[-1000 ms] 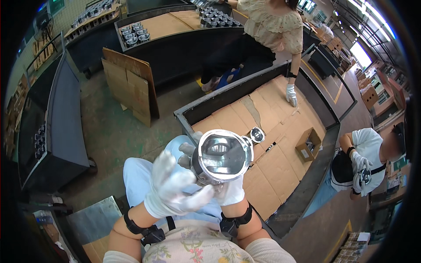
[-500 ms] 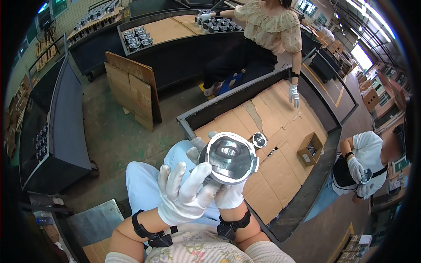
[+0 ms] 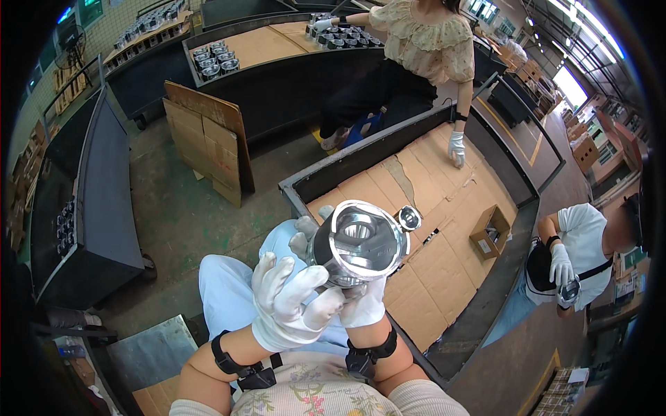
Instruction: Inspecting metal engine pistons and arranging them in a storage cart.
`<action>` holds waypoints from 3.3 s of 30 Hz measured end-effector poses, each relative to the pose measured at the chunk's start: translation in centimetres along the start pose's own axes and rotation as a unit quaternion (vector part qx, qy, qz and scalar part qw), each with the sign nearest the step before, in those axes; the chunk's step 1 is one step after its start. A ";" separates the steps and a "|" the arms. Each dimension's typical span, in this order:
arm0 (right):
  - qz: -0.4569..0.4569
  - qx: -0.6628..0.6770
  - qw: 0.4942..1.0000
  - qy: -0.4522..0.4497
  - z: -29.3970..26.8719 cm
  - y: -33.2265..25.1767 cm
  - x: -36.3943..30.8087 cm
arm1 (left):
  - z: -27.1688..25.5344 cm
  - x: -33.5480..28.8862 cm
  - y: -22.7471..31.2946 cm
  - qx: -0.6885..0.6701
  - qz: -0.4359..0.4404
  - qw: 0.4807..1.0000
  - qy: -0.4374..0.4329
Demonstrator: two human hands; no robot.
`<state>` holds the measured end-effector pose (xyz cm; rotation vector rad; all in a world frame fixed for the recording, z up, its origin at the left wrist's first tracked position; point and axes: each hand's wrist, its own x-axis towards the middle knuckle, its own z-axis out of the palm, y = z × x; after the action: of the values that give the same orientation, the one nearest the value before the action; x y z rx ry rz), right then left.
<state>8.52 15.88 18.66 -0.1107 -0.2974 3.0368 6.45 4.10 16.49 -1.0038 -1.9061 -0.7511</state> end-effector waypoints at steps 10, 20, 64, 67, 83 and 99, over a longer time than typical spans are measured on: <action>0.089 -0.001 0.994 -0.068 0.9 -2.4 -0.1 | -0.4 2.7 -1.6 -0.323 -0.151 0.934 -0.006; 0.078 -0.091 0.993 -0.010 2.7 -2.6 -1.0 | -2.0 3.4 -1.8 -0.211 -0.045 0.973 -0.075; 0.040 0.044 0.998 0.030 1.6 -1.6 -0.9 | -1.1 3.0 -2.6 -0.312 -0.177 0.928 -0.096; -0.015 -0.018 0.997 0.071 1.8 -1.1 -0.8 | -1.2 3.2 -2.5 -0.288 -0.158 0.936 -0.124; 0.140 0.115 0.984 -0.006 0.3 -2.4 -1.6 | -2.4 4.6 -0.3 -0.293 -0.090 0.945 -0.117; 0.165 0.048 0.985 0.011 0.2 -3.5 -1.5 | -1.2 2.5 -0.9 -0.267 -0.078 0.956 -0.092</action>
<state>10.31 19.07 19.68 -0.2072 -0.1412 3.3672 5.34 3.61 19.18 -1.2920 -2.0027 -1.3547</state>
